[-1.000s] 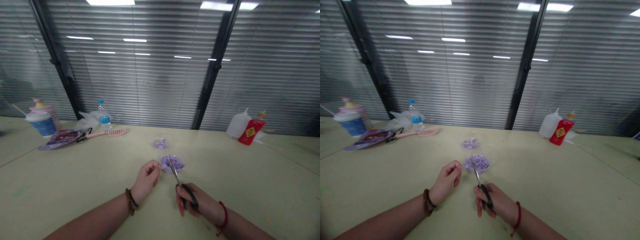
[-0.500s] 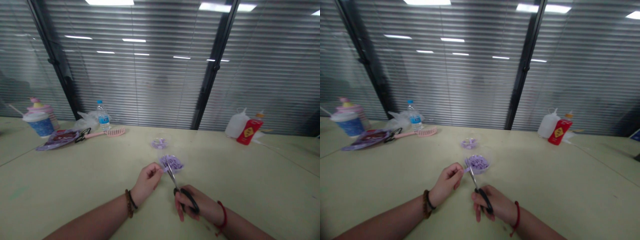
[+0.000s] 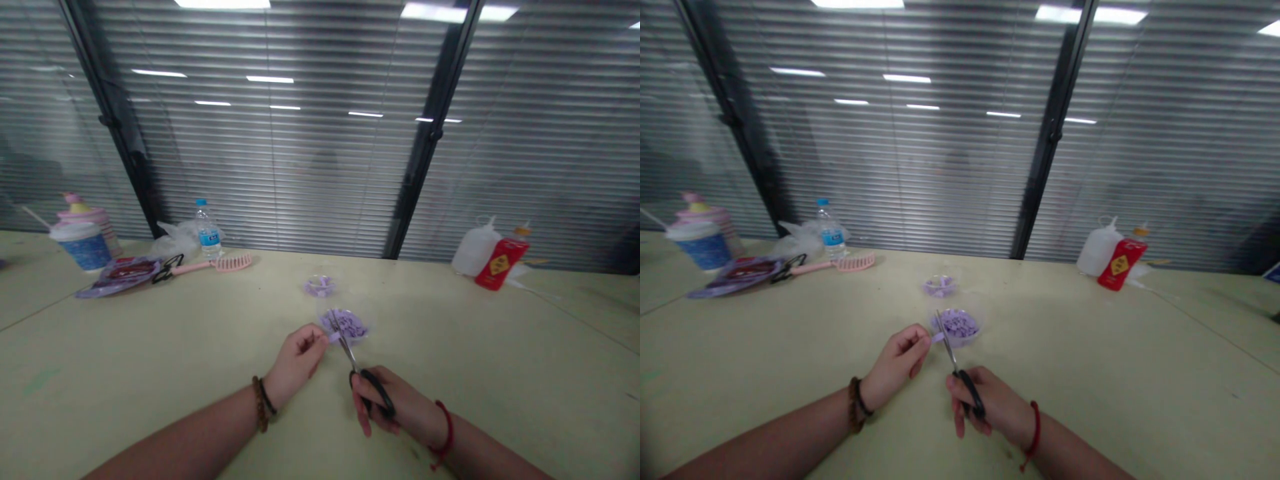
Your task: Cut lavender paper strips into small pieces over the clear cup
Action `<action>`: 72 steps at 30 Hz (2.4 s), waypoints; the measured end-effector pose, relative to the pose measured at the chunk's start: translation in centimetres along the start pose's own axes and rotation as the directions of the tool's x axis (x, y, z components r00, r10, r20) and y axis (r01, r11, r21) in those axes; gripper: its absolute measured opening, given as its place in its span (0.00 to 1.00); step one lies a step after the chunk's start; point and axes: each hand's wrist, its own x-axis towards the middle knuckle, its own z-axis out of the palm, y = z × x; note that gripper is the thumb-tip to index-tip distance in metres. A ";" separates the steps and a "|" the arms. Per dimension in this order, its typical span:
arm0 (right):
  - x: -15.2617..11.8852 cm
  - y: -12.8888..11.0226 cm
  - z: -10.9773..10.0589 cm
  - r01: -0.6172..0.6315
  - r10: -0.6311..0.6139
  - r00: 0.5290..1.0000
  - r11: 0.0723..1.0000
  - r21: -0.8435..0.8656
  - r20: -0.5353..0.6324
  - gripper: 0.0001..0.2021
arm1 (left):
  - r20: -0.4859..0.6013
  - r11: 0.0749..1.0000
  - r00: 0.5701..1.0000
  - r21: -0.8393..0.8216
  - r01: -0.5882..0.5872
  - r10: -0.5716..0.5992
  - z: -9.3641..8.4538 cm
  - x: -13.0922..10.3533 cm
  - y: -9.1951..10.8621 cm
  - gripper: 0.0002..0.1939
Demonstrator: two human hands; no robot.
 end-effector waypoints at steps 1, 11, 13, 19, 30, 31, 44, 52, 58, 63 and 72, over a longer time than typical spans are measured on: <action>0.0 0.1 -0.1 0.004 -0.004 1.000 1.000 0.015 -0.007 0.29 | -0.004 1.000 1.000 -0.001 0.002 -0.002 0.0 0.1 -0.1 0.18; 0.0 -0.1 0.0 -0.012 0.013 1.000 1.000 -0.021 0.023 0.28 | -0.001 0.999 1.000 0.035 0.019 -0.019 -0.2 0.4 -0.6 0.15; 0.0 -0.1 0.0 -0.019 0.020 1.000 0.999 -0.026 0.021 0.28 | 0.018 0.999 0.999 0.032 0.030 -0.030 -0.1 0.4 -0.5 0.15; 0.1 0.2 -0.1 -0.019 0.019 0.999 1.000 -0.013 0.028 0.28 | 0.024 0.998 0.999 0.036 0.045 -0.046 0.0 0.2 -0.1 0.15; 0.0 -0.1 0.0 0.000 0.001 1.000 1.000 -0.013 0.029 0.28 | 0.019 0.998 0.999 0.062 0.032 -0.034 -0.1 0.3 -0.2 0.15; 0.0 -0.1 0.1 -0.002 0.002 1.000 1.000 -0.013 0.027 0.28 | 0.019 0.998 0.999 0.059 0.033 -0.035 0.0 0.3 -0.2 0.15; 0.0 0.0 0.1 0.002 -0.002 1.000 1.000 0.008 -0.031 0.28 | 0.016 0.998 0.999 0.054 0.044 -0.045 -0.1 0.3 -0.2 0.14; 0.4 0.7 -0.2 -0.009 0.013 0.996 0.999 0.051 -0.084 0.27 | -0.034 0.997 0.996 0.007 0.082 -0.081 -0.3 0.7 -0.9 0.14; 0.3 0.5 -0.2 -0.003 0.008 0.998 0.997 0.072 -0.069 0.29 | -0.092 0.995 0.993 -0.067 0.073 -0.079 -0.4 0.9 -1.0 0.15; 0.0 0.2 -0.1 -0.016 0.016 1.000 1.000 -0.010 0.013 0.30 | -0.065 0.994 0.995 -0.091 0.065 -0.071 -0.3 0.8 -0.8 0.15; 0.0 0.0 0.0 -0.036 0.036 0.999 0.998 -0.043 0.006 0.29 | 0.024 0.998 0.998 -0.031 0.051 -0.050 -0.1 0.5 -0.5 0.16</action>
